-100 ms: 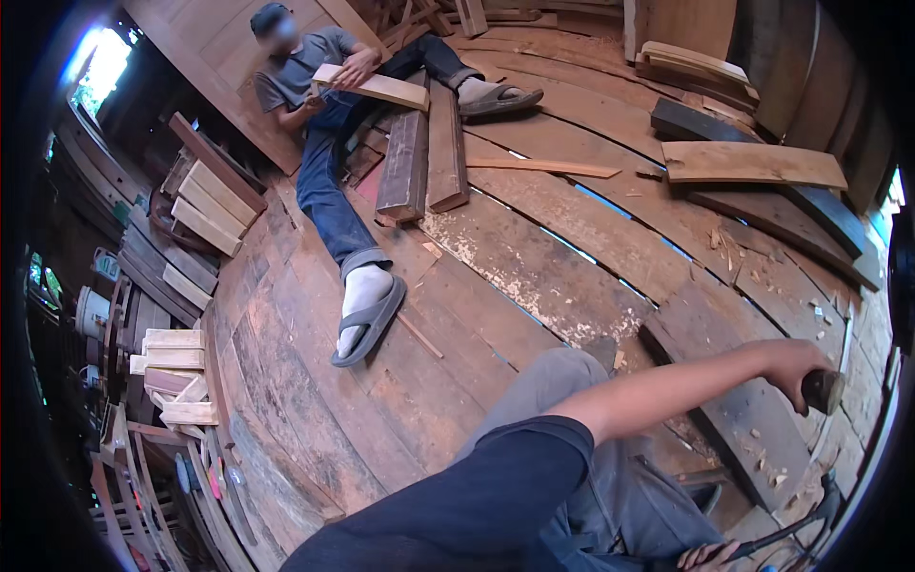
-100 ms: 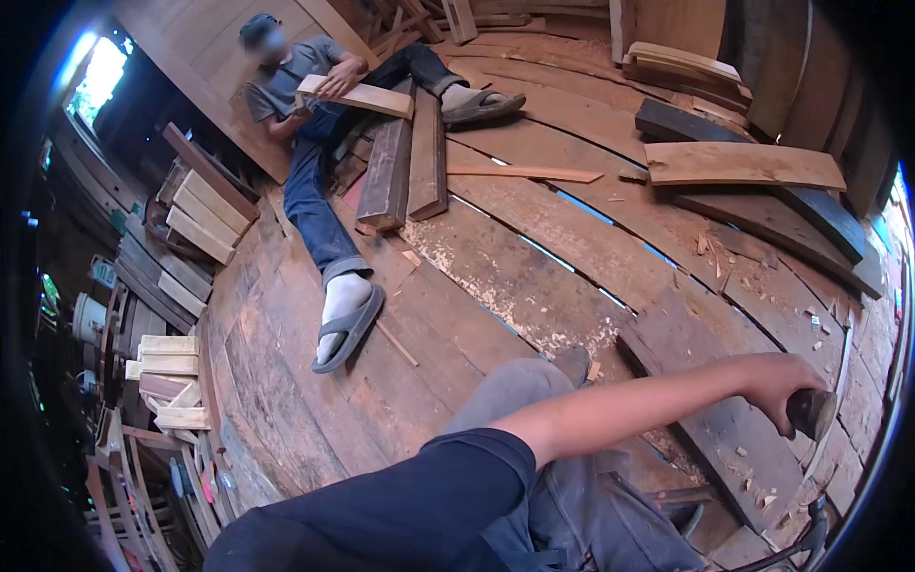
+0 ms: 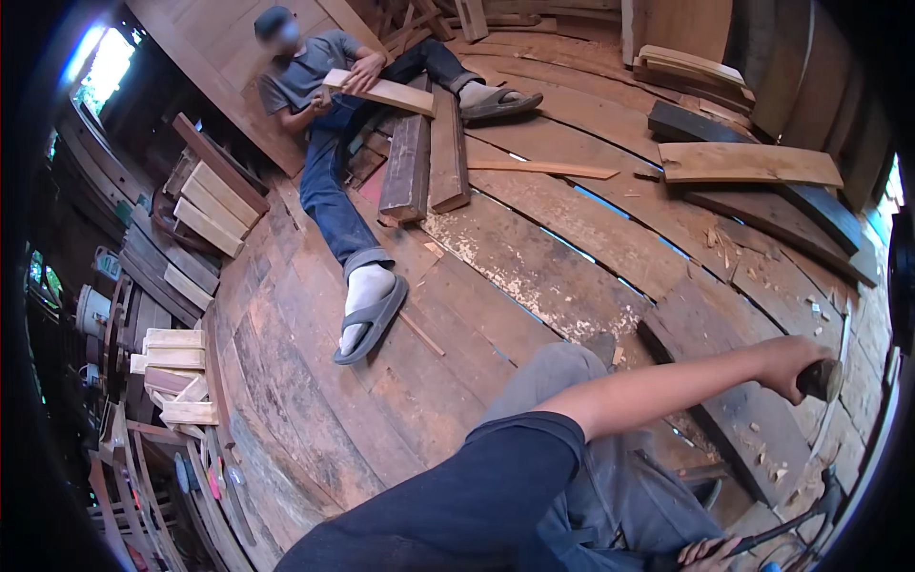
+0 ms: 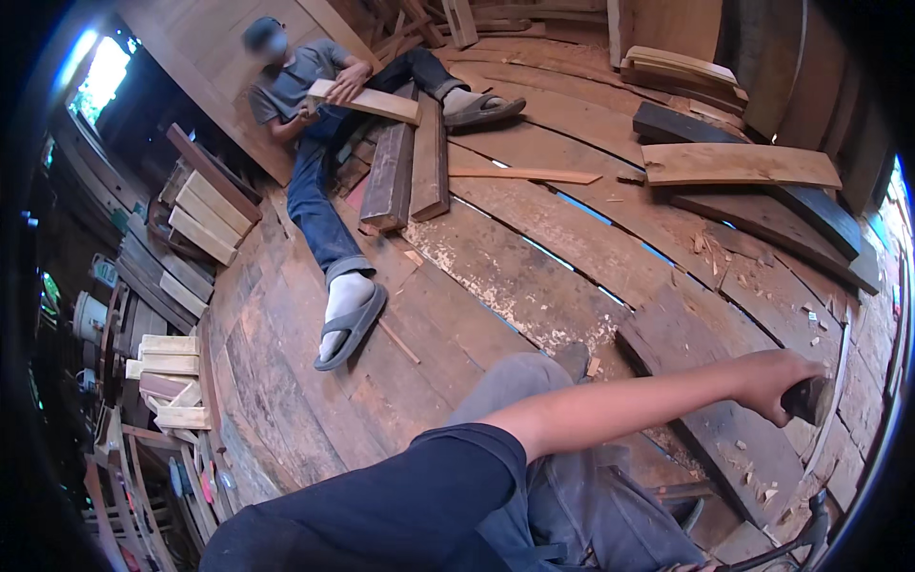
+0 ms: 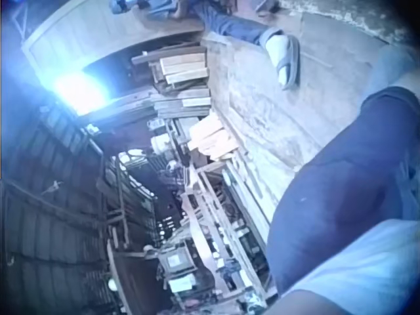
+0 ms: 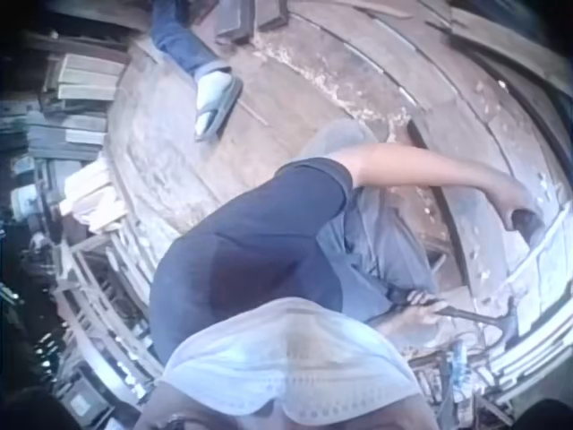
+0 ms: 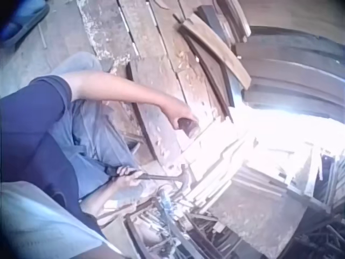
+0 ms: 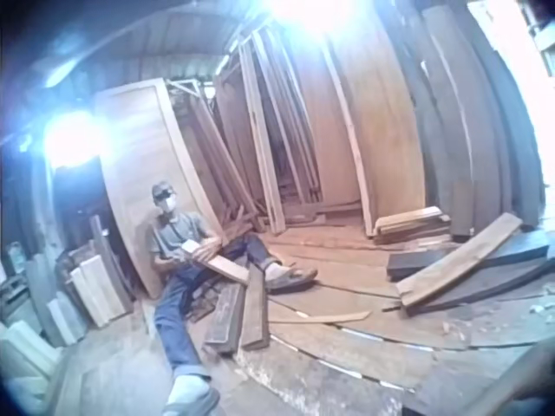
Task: Using a hammer and chisel to carve or shape a piece of wood while sitting on a wooden floor in a workshop.
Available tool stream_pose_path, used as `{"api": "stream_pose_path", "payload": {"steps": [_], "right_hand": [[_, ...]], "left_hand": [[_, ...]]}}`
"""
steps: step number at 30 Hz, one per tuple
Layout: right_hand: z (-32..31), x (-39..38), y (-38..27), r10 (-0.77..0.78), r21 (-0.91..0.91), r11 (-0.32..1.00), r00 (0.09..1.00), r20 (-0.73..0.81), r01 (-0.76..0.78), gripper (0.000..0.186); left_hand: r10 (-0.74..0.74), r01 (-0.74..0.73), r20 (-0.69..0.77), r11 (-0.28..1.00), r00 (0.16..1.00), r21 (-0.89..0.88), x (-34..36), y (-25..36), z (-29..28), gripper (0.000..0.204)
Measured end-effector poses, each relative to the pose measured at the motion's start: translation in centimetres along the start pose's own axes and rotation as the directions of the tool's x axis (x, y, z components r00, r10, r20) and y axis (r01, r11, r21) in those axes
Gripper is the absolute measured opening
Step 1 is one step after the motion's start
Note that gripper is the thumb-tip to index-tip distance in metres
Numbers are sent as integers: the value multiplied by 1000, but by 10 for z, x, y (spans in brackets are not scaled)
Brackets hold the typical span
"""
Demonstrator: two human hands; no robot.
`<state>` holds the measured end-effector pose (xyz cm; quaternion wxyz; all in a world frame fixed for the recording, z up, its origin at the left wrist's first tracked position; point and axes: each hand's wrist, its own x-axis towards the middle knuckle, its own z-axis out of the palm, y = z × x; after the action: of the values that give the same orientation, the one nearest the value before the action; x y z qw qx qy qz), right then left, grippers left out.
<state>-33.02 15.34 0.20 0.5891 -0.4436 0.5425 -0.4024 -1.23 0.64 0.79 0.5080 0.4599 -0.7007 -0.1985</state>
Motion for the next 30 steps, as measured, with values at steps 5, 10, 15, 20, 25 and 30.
{"api": "stream_pose_path", "payload": {"steps": [5,10,15,20,25,30], "right_hand": [[-15,-9,2,24,31,999,999,39,-25,41],[-19,5,18,8,35,999,999,-41,-6,46],[-23,-7,15,34,65,997,999,-36,-32,38],[2,-34,-33,-303,16,953,953,12,303,37],[18,-38,-69,-599,75,794,797,-74,603,44],[26,-51,-65,-33,-331,937,973,227,109,36]], "left_hand": [[-117,97,-237,991,964,-96,-20,13,38,60],[-119,104,-135,988,984,-110,-22,10,38,58],[19,-23,-45,996,999,-91,-23,8,41,70],[-89,89,3,989,996,-115,-36,13,19,57],[-131,134,31,980,991,-145,-30,27,19,52],[-91,90,5,978,996,-186,-32,33,20,36]]}}
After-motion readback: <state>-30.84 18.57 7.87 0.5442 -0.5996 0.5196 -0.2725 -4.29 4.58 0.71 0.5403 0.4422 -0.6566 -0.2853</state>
